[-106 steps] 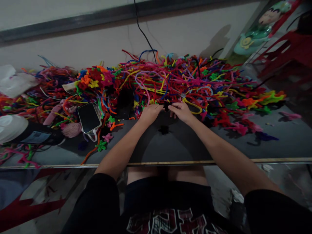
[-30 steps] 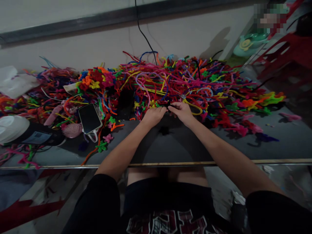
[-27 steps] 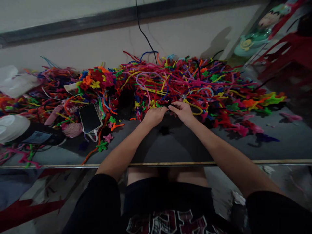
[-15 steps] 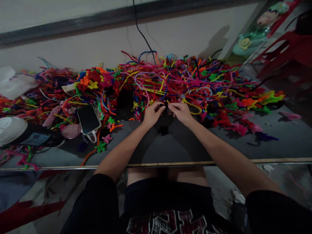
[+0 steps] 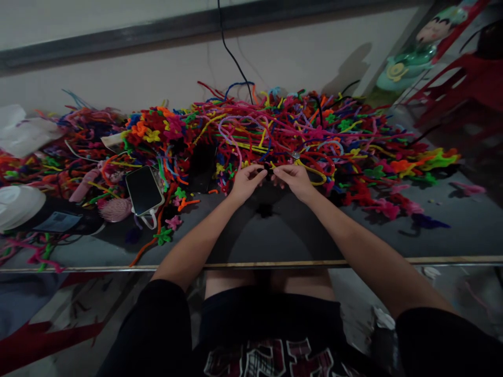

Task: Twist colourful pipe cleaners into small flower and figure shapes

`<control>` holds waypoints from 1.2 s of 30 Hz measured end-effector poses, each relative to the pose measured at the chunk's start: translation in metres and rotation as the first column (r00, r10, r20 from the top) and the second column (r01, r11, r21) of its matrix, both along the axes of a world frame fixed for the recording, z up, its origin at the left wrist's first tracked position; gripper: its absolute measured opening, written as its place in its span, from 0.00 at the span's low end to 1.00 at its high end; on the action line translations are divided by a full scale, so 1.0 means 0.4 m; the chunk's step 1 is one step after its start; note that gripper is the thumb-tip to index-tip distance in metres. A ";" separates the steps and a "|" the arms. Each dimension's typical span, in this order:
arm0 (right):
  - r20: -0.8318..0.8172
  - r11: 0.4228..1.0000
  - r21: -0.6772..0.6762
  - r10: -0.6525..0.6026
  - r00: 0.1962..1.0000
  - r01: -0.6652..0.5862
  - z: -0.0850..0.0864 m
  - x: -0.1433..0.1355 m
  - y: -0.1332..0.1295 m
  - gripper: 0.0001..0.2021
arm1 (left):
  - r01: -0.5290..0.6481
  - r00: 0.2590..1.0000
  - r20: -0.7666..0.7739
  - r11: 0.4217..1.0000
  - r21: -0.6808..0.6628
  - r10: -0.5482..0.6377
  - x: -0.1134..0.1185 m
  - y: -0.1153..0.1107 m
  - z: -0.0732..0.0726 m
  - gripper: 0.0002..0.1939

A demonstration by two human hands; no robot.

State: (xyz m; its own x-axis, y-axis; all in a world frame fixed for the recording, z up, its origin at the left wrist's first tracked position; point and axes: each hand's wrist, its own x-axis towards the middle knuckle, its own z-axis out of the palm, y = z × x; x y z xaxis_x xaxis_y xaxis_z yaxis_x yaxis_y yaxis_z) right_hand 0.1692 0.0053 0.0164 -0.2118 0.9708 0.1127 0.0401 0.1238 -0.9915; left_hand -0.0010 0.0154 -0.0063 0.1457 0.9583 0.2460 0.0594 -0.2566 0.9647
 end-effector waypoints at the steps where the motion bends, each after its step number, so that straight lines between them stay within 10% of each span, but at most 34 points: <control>1: 0.030 1.000 0.012 -0.011 0.999 0.010 -0.001 0.000 0.000 0.20 | -0.006 1.000 -0.015 1.000 0.005 0.006 0.001 -0.001 0.000 0.13; 11: 0.083 0.998 0.055 0.012 0.997 -0.017 0.011 0.001 -0.011 0.18 | -0.044 0.997 0.056 0.995 -0.086 0.049 0.016 -0.010 0.001 0.09; 25: -0.046 0.971 -0.041 0.233 0.971 -0.235 0.004 0.012 -0.002 0.18 | 0.210 0.978 0.026 0.977 -0.041 -0.209 -0.003 -0.021 0.017 0.19; 36: -0.013 0.990 0.015 0.140 0.990 -0.140 -0.007 -0.001 -0.003 0.19 | 0.024 0.985 -0.171 0.981 0.193 0.009 -0.010 -0.017 0.009 0.10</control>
